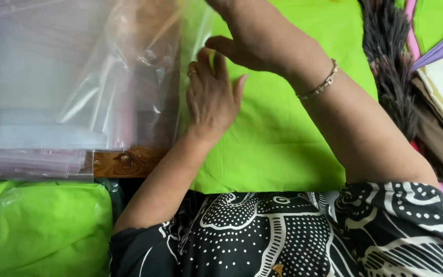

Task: The person uses a feather duster to wipe a lime green garment on a wooden table, then places the garment into a clear plastic bag and seals it. The person handles the garment and bag by hand throughout the process.

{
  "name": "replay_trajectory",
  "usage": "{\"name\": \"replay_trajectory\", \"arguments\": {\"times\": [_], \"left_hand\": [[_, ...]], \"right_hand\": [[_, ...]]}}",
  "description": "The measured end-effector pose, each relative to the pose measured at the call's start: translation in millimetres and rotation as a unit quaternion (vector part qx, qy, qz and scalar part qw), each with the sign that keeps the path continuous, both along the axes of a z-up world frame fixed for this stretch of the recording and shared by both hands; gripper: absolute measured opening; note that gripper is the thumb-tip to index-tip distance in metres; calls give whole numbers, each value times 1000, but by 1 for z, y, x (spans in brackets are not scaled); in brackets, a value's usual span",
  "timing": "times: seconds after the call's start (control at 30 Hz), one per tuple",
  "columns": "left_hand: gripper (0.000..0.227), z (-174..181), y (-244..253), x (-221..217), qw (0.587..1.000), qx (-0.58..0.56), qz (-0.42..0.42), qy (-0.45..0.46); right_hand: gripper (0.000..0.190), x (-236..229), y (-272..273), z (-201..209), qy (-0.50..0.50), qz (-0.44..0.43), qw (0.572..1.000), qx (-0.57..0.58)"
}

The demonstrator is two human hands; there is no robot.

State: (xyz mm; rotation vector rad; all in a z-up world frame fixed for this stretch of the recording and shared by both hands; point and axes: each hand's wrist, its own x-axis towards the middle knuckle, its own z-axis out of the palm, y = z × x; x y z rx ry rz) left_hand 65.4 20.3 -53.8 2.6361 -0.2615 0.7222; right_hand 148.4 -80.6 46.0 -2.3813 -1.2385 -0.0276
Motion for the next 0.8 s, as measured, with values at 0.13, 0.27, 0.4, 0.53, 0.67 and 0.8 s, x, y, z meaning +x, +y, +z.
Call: {"name": "replay_trajectory", "arguments": {"times": [0.13,0.27,0.4,0.53,0.67,0.8], "left_hand": [[71,-8,18,21,981,-159,43,99],[59,-6,16,16,978,-193,33,69],[33,-10,16,19,987,-2,161,-9],[43,-31,20,40,956,-69,196,207],[65,-31,28,42,956,-61,220,183],[40,-25,43,39,961,-34,235,142]], "right_hand": [[61,4,1,-49,133,-114,981,-84],[42,1,-13,-58,55,-119,991,-34],[40,0,-31,-56,19,-107,994,-28],[43,-3,-45,-53,15,-97,995,-28],[44,-11,-46,-55,29,-110,992,-45],[42,-16,-42,-51,30,-121,991,-45]]}}
